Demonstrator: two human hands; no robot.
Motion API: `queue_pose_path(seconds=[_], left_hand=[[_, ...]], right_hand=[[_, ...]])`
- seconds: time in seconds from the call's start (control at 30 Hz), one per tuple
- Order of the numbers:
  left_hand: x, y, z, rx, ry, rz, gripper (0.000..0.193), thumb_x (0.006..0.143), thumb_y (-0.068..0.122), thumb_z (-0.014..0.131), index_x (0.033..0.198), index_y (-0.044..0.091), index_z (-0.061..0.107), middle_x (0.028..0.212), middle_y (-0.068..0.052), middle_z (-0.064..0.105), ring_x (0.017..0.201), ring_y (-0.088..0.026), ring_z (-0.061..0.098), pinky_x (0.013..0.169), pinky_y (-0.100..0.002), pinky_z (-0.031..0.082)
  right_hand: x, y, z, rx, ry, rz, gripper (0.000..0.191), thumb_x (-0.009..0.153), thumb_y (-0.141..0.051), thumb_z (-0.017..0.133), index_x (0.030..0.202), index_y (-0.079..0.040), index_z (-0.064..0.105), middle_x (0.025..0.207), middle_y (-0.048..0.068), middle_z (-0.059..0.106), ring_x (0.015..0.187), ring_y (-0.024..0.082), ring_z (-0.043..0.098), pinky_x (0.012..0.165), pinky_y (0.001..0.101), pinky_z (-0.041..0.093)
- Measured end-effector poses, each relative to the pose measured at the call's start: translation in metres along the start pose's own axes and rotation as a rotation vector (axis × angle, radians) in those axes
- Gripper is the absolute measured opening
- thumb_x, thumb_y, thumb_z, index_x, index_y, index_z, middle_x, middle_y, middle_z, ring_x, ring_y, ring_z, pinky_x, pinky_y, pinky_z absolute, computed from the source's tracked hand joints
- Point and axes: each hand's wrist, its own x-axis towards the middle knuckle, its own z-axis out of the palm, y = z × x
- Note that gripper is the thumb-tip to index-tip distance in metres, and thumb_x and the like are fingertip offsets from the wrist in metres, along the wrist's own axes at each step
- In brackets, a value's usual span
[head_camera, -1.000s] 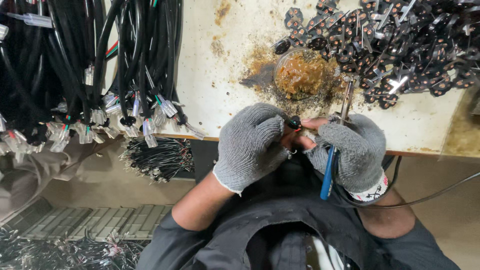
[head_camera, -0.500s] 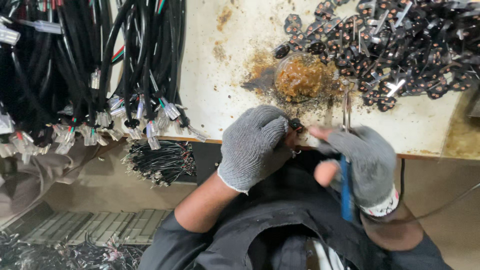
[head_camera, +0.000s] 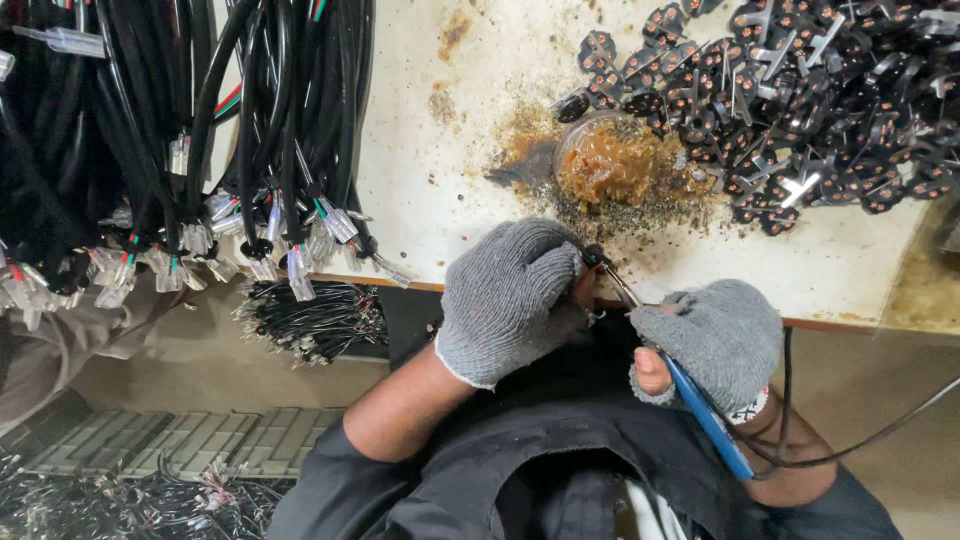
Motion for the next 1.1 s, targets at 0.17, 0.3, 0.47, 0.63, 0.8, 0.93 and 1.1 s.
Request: queue_pose_path(seconds=[0.17,0.3,0.47,0.63,0.8,0.93,1.1], left_hand=[[0.000,0.001,0.002,0.003,0.020,-0.025,0.017,0.086,0.016,0.079,0.090,0.011,0.063,0.098,-0.008,0.065,0.086,-0.032,0.065,0.071,-0.043,0.052],[-0.001,0.001,0.002,0.018,0.026,-0.006,0.017,0.085,0.016,0.079,0.089,0.011,0.063,0.099,-0.008,0.066,0.086,-0.032,0.065,0.070,-0.043,0.051],[-0.001,0.000,0.002,0.020,0.041,0.014,0.017,0.086,0.015,0.079,0.089,0.010,0.063,0.098,-0.008,0.066,0.087,-0.032,0.065,0.072,-0.043,0.052],[0.000,0.001,0.002,0.004,0.073,0.045,0.017,0.086,0.015,0.079,0.094,0.010,0.064,0.101,-0.008,0.065,0.090,-0.031,0.066,0.075,-0.042,0.053],[0.000,0.001,-0.001,-0.011,0.031,0.035,0.021,0.082,0.017,0.079,0.097,0.010,0.066,0.100,-0.008,0.066,0.089,-0.031,0.066,0.073,-0.042,0.052],[-0.001,0.000,0.000,-0.022,0.029,0.003,0.018,0.085,0.016,0.080,0.093,0.011,0.065,0.098,-0.008,0.065,0.088,-0.032,0.065,0.073,-0.043,0.051],[0.000,0.001,0.001,-0.005,0.021,0.008,0.016,0.085,0.016,0.079,0.090,0.012,0.064,0.098,-0.007,0.065,0.088,-0.031,0.066,0.072,-0.042,0.052]], right_hand=[[0.004,0.005,0.004,0.066,-0.073,-0.170,0.022,0.065,-0.033,0.081,0.083,-0.021,0.079,0.057,0.001,0.066,0.044,0.026,0.062,0.038,0.0437,0.043],[0.001,0.009,0.006,0.169,-0.063,-0.218,0.021,0.072,-0.035,0.079,0.086,-0.019,0.077,0.061,-0.001,0.069,0.049,0.024,0.065,0.042,0.0409,0.047],[0.002,0.010,0.009,0.092,-0.112,-0.234,0.019,0.071,-0.034,0.077,0.085,-0.022,0.080,0.057,-0.002,0.068,0.043,0.024,0.062,0.038,0.0424,0.043],[0.003,0.006,0.004,0.020,0.108,-0.240,0.019,0.074,-0.034,0.073,0.087,-0.020,0.078,0.056,0.003,0.061,0.048,0.028,0.059,0.043,0.0451,0.041],[-0.001,0.006,0.000,0.130,0.150,-0.166,0.026,0.072,-0.031,0.071,0.095,-0.019,0.076,0.068,0.005,0.064,0.060,0.030,0.062,0.053,0.0458,0.043],[-0.005,0.012,0.008,0.064,-0.055,-0.169,0.008,0.073,-0.031,0.079,0.079,-0.026,0.078,0.058,0.002,0.068,0.046,0.027,0.061,0.041,0.0428,0.043],[-0.012,0.015,0.018,0.209,-0.153,-0.150,0.004,0.075,-0.030,0.079,0.079,-0.029,0.076,0.061,-0.007,0.071,0.045,0.020,0.063,0.040,0.0404,0.046]])
